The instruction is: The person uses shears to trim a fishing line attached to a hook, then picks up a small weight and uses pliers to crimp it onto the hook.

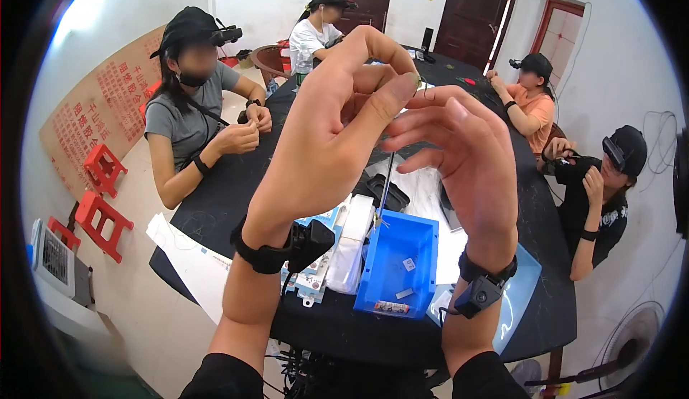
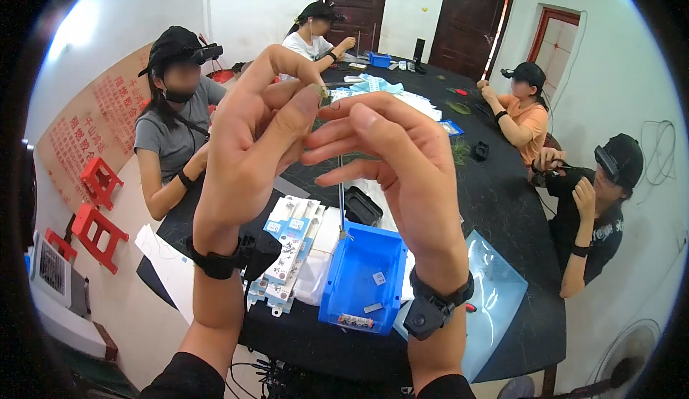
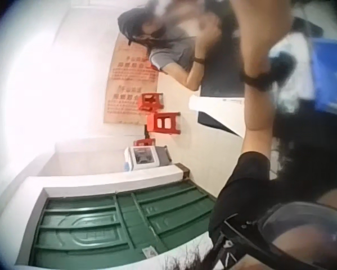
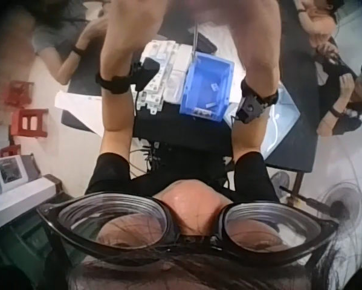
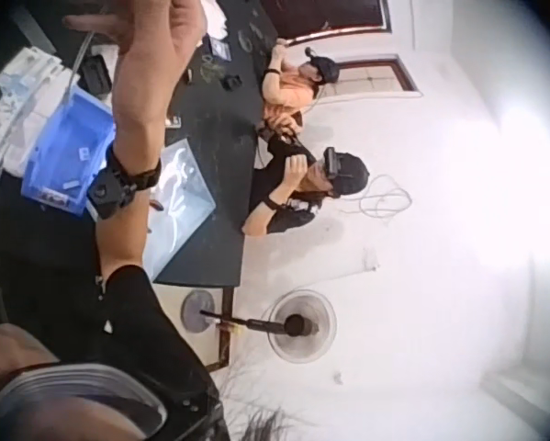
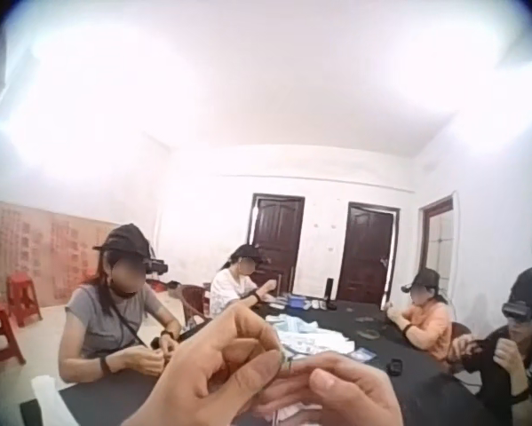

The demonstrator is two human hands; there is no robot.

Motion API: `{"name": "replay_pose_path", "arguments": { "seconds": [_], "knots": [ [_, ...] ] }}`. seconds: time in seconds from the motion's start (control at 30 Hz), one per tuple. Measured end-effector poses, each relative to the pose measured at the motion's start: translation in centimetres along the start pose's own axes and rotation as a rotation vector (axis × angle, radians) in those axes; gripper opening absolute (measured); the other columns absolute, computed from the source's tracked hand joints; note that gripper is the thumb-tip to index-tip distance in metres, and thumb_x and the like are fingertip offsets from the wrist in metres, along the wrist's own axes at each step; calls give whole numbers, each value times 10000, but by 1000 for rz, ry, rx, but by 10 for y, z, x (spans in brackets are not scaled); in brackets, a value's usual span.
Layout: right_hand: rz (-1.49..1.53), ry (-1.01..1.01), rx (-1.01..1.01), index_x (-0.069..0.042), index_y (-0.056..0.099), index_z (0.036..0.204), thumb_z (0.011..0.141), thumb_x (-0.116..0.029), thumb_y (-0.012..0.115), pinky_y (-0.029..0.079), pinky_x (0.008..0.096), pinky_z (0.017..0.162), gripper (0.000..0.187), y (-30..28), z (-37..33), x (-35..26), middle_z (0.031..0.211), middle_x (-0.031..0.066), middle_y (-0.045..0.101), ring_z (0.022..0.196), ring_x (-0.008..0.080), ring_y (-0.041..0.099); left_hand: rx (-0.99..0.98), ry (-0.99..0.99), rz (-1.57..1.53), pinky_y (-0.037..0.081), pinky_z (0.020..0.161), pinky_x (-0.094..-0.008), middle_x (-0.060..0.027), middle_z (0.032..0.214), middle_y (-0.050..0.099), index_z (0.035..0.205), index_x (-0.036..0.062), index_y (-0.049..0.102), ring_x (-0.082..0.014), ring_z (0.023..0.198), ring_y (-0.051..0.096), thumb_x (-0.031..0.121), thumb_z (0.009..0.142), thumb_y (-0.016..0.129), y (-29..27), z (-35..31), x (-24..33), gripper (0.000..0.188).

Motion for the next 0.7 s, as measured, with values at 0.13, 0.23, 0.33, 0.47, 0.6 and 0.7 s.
{"name": "replay_pose_path", "arguments": {
  "seconds": [0.13, 0.23, 0.33, 0.47, 0.6, 0.7],
  "knots": [
    [68, -11, -2, 82, 677, 1276, 1107, -213, 631, 696, 344, 768, 343, -5, 1, 6, 1058, 206, 784, 957, 261, 814, 12, 25, 27, 229, 516, -187, 63, 784, 575, 1211, 37, 565, 35, 602, 374, 154, 1153, 574, 8, 3, -1, 131],
    [92, 4, -14, 84, 677, 1278, 1102, -209, 643, 692, 335, 756, 344, -8, 2, 6, 1049, 198, 786, 952, 252, 813, 17, -3, -10, 246, 525, -177, 59, 791, 585, 1209, 40, 558, 33, 614, 388, 163, 1158, 564, 11, 1, -3, 133],
    [12, 3, -32, 68, 665, 1288, 1120, -235, 592, 688, 328, 741, 354, -10, 1, 2, 1061, 178, 770, 958, 250, 799, 9, -12, 0, 269, 532, -170, 56, 800, 594, 1215, 43, 554, 28, 619, 404, 166, 1161, 559, 15, 0, -4, 134],
    [-13, 20, -48, 67, 671, 1295, 1109, -205, 618, 685, 320, 732, 334, -13, 0, 1, 1049, 162, 767, 935, 225, 793, 23, -8, 2, 281, 530, -169, 54, 794, 592, 1219, 46, 557, 23, 621, 425, 156, 1159, 558, 21, 0, -4, 125],
    [15, 18, -77, 65, 675, 1296, 1112, -203, 615, 682, 308, 728, 331, -13, 3, 1, 1024, 141, 760, 905, 192, 778, 16, 7, -32, 281, 527, -170, 54, 786, 586, 1222, 49, 558, 22, 623, 433, 142, 1158, 549, 24, -1, 1, 113],
    [50, 54, -95, 66, 677, 1289, 1114, -207, 612, 679, 302, 725, 331, -10, 8, 4, 1005, 127, 753, 890, 176, 767, 22, 14, -25, 318, 522, -183, 22, 781, 618, 1177, 42, 548, 5, 606, 466, 126, 1151, 566, 19, -1, 5, 90]
  ]
}}
Point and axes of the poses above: each hand's wrist, its own z-axis towards the middle knuckle, its own y-axis out of the palm, x = y × z, the point moved 10 cm from there along z, towards the middle knuckle
